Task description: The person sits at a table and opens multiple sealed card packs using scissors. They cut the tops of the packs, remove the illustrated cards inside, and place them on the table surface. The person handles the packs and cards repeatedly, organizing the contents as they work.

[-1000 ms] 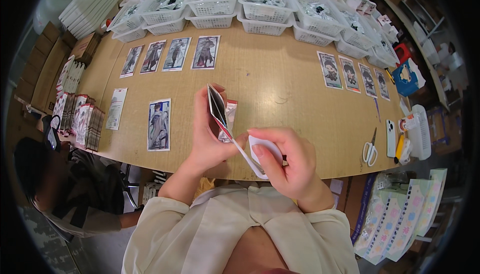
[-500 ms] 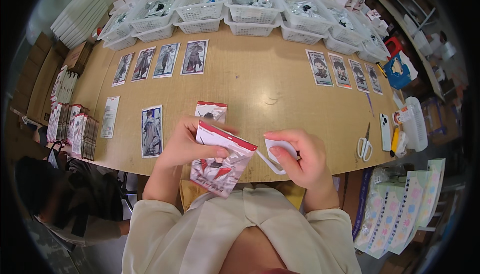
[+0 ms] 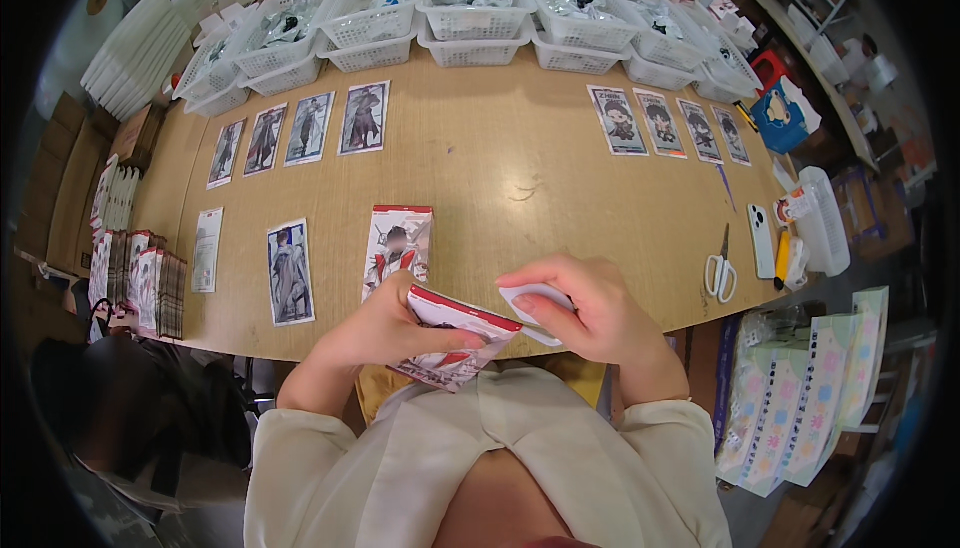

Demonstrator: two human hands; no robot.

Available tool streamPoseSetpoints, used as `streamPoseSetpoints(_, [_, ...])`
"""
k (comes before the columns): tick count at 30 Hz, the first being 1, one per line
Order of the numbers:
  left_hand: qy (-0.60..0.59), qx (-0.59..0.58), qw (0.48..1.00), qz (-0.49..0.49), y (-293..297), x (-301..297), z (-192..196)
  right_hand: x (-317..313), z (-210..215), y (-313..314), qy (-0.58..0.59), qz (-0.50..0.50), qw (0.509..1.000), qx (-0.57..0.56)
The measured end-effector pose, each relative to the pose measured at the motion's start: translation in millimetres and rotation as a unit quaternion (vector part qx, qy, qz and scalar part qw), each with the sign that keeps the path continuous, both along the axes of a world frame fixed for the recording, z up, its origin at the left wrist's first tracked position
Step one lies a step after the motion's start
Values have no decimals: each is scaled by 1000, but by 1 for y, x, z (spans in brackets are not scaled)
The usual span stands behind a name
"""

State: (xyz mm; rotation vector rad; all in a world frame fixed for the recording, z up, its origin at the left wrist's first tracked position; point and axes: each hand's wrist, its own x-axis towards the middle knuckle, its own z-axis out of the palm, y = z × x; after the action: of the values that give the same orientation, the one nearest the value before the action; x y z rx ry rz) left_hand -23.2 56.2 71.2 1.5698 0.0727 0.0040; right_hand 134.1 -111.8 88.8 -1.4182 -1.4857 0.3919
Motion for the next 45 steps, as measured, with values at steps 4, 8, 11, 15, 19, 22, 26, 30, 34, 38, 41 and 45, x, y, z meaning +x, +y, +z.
streamPoseSetpoints(4, [9, 19, 1000, -5, 4, -1, -2, -1, 0, 1, 25, 10, 1000, 4])
streamPoseSetpoints(8, [13, 6, 1000, -8, 2, 2, 3, -3, -5, 1, 47, -16, 999, 17])
streamPoseSetpoints(11, [7, -18, 1000, -3, -3, 3, 2, -6, 0, 0, 63, -13, 998, 4])
streamPoseSetpoints(15, [2, -62, 998, -14, -10, 4, -4, -12, -1, 5, 55, -32, 998, -16])
streamPoseSetpoints(19, [48, 20, 993, -103, -29, 6, -8, 2, -15, 12, 102, -99, 988, 52])
streamPoseSetpoints(22, [-8, -17, 992, 121, -8, -8, -15, 37, -18, -11, 111, -282, 950, 74])
streamPoseSetpoints(26, [-38, -101, 963, 246, 5, -4, -24, 86, -82, -15, -42, -372, 924, -79])
streamPoseSetpoints(30, [-74, -324, 912, 239, 4, 16, -31, 98, -152, -15, -127, -373, 907, -152])
streamPoseSetpoints(34, [-108, -383, 893, 210, -2, 24, -12, 89, -144, -10, -277, -415, 842, -204])
streamPoseSetpoints(38, [-156, -321, 913, 200, 4, 25, -13, 62, -105, 8, -128, -407, 902, -67])
streamPoseSetpoints(41, [-169, -187, 948, 196, 7, 28, -13, 14, -54, 31, -27, -131, 991, 16])
streamPoseSetpoints(45, [-185, 46, 964, 186, 12, 38, -5, -9, -31, 65, 100, -2, 994, -34])
